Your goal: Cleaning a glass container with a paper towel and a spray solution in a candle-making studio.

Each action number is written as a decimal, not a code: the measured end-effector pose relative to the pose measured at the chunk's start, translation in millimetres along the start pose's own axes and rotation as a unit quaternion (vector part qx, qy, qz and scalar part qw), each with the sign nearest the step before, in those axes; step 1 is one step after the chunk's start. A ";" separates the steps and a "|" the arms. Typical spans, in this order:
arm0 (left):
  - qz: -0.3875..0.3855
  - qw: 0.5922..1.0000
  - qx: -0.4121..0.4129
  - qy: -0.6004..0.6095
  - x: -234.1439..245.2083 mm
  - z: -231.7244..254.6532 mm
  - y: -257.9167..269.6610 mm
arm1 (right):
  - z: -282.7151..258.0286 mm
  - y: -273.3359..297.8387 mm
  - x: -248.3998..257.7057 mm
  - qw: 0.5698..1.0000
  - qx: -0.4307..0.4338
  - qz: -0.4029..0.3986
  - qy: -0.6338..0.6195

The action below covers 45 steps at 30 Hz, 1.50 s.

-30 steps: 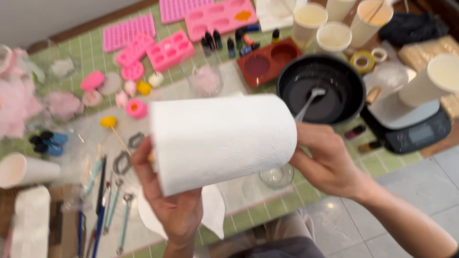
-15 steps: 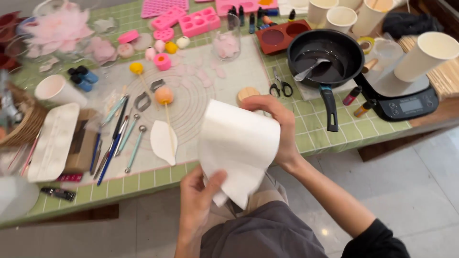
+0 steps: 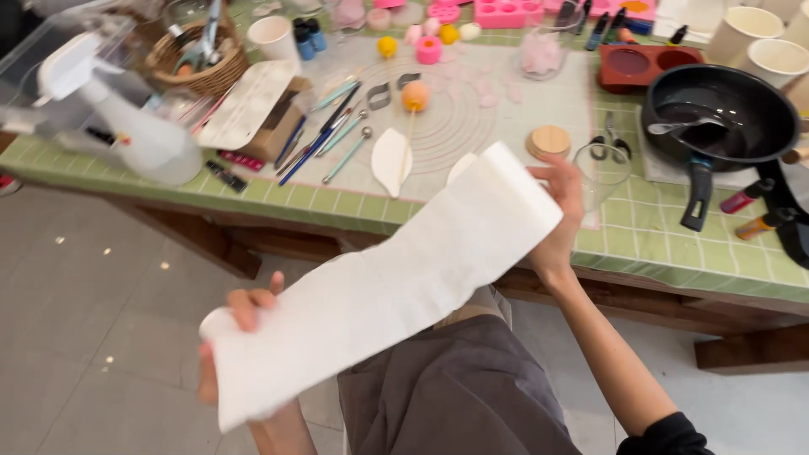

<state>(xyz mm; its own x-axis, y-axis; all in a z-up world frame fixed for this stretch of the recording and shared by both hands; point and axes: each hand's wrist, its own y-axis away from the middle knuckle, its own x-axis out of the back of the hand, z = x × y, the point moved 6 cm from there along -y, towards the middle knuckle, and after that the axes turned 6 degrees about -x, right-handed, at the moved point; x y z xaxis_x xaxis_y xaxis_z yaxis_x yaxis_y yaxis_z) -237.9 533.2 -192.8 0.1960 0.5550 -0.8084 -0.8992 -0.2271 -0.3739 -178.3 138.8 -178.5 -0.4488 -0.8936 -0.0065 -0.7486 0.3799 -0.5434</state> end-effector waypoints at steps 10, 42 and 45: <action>-0.169 0.908 0.094 -0.373 -15.9 -131.7 1.5 | -35.1 43.3 -75.8 0.981 0.135 -0.098 0.104; -0.166 0.963 0.159 -0.137 -59.2 -117.5 -30.9 | 38.6 52.3 88.5 0.869 -0.255 -0.422 0.051; -0.127 0.953 0.216 -0.171 -53.2 -155.3 -34.3 | 29.3 46.9 181.0 0.860 -0.310 -0.397 0.085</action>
<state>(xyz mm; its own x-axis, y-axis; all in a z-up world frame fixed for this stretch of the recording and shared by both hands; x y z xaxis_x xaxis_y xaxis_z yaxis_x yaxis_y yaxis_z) -156.8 387.2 -207.6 0.3563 0.7938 -0.4930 -0.9313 0.2586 -0.2566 -280.3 -12.1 -229.8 0.2988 -0.9020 0.3117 -0.9445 -0.2328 0.2318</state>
